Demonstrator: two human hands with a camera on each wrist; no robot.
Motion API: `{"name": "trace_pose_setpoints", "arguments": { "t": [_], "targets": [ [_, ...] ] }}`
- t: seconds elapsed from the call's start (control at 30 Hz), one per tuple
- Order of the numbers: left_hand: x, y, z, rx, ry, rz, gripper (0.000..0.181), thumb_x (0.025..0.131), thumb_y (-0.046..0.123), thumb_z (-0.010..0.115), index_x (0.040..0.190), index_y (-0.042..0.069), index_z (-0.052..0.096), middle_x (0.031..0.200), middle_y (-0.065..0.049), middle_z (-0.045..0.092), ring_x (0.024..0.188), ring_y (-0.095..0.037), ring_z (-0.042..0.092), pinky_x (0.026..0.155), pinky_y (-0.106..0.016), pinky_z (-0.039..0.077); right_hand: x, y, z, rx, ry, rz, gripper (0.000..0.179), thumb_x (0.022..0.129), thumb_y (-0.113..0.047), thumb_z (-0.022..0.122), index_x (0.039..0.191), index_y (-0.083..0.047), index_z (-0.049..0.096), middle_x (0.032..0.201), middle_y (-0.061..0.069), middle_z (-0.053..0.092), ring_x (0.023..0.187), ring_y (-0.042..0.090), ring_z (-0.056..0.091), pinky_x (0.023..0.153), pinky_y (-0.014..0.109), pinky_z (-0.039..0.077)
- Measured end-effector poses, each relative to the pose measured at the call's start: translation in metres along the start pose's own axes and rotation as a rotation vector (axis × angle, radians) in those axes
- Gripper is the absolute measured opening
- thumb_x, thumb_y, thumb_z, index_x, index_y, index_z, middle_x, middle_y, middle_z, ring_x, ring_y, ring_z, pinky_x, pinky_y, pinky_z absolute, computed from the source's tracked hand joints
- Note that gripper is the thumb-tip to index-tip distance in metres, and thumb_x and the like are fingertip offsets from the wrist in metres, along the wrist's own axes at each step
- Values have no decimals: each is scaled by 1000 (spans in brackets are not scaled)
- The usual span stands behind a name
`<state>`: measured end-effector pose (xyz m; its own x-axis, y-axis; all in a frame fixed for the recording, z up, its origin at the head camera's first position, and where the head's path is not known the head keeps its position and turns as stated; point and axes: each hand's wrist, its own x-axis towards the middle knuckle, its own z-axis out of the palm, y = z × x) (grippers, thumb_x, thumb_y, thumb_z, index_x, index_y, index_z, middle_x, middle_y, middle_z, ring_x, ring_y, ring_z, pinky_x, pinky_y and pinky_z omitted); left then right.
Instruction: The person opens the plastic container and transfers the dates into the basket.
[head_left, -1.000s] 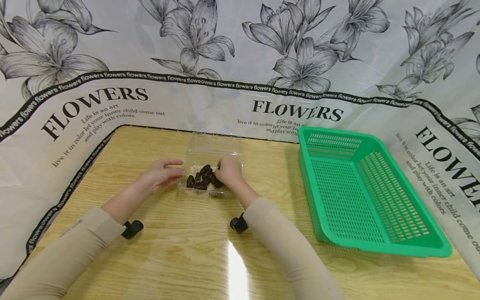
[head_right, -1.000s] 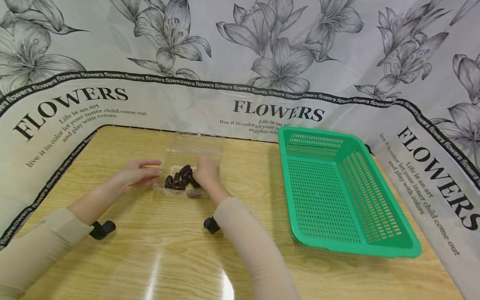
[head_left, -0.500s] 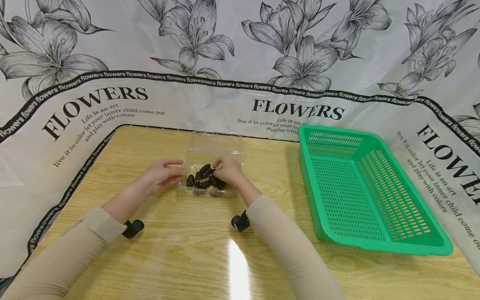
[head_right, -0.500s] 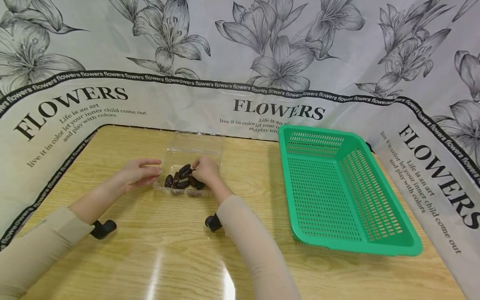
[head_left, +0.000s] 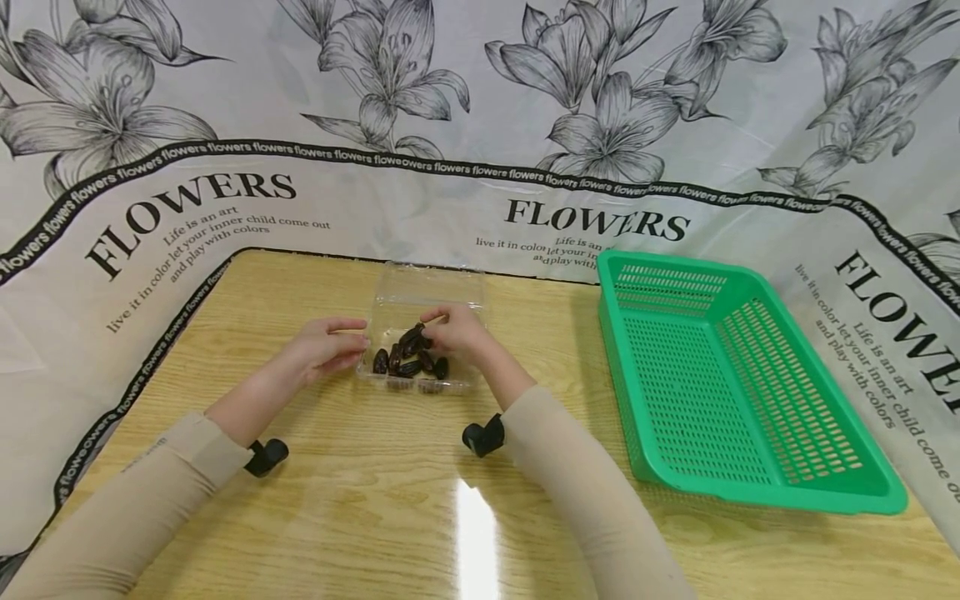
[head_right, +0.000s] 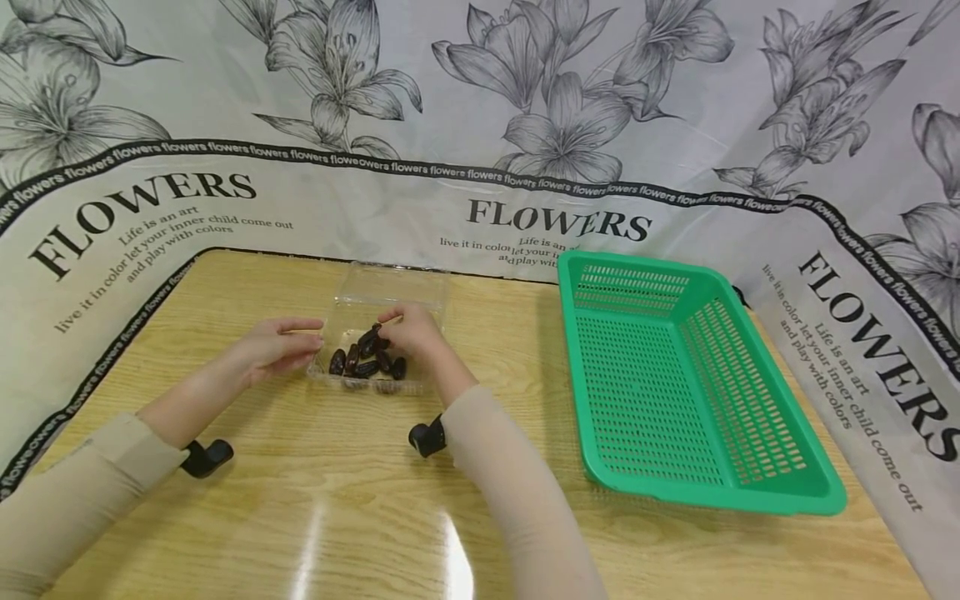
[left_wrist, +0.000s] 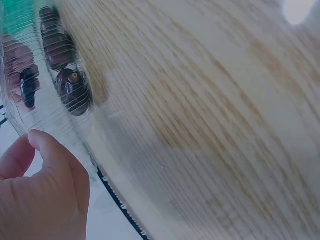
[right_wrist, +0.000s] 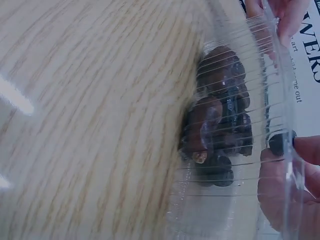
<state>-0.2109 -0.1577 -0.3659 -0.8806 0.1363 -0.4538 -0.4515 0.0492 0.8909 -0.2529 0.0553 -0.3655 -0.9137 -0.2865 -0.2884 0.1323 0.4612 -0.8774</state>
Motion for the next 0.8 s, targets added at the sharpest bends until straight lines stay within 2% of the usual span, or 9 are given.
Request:
{"name": "trace_pose_setpoints", "arguments": {
  "t": [0.07,0.17,0.3,0.43,0.57,0.73,0.8],
  "targets": [
    [0,0,0,-1,0,2,55,92,3,57,142,0,35,87,2,60,75,-5,62,68,-16,53,-1,-3,-1,51,-11,22,28,91,0,57,119,1,59,95,12,58,60,14,50,60,28,49],
    [-1,1,0,-6,-2,2,55,92,2,57,142,-1,35,86,2,61,73,-5,62,66,-16,53,-3,-6,-4,90,-18,46,29,91,0,57,120,0,59,101,12,58,64,14,52,73,35,53],
    [-2,2,1,-17,-11,-1,55,92,2,57,142,-1,34,88,0,62,73,-5,62,67,-16,53,-4,-10,-7,126,-25,64,31,91,0,57,122,-1,59,113,15,57,74,17,54,86,41,51],
    [-2,2,1,-20,-14,-8,56,92,3,57,142,-1,34,90,0,62,74,-5,62,67,-16,53,-6,-16,-10,195,-33,79,32,91,1,56,123,1,57,104,10,57,69,13,52,91,42,48],
    [-4,4,1,-24,-15,-12,55,92,2,56,142,-1,33,90,0,62,74,-5,62,67,-16,53,-7,-21,-12,251,-33,97,32,91,2,55,123,3,56,93,6,56,62,10,51,94,43,46],
    [-4,4,2,-29,-12,-18,55,92,2,56,142,-1,33,88,0,63,72,-5,62,65,-15,53,-8,-27,-17,285,-31,99,30,91,3,56,121,2,59,103,14,62,70,14,58,90,39,50],
    [-4,4,2,-30,-12,-21,55,92,2,56,142,-1,33,86,1,63,71,-5,62,64,-15,53,-2,-22,-20,314,-52,81,28,89,1,60,117,0,61,104,16,63,74,17,61,83,35,53]
  ]
}}
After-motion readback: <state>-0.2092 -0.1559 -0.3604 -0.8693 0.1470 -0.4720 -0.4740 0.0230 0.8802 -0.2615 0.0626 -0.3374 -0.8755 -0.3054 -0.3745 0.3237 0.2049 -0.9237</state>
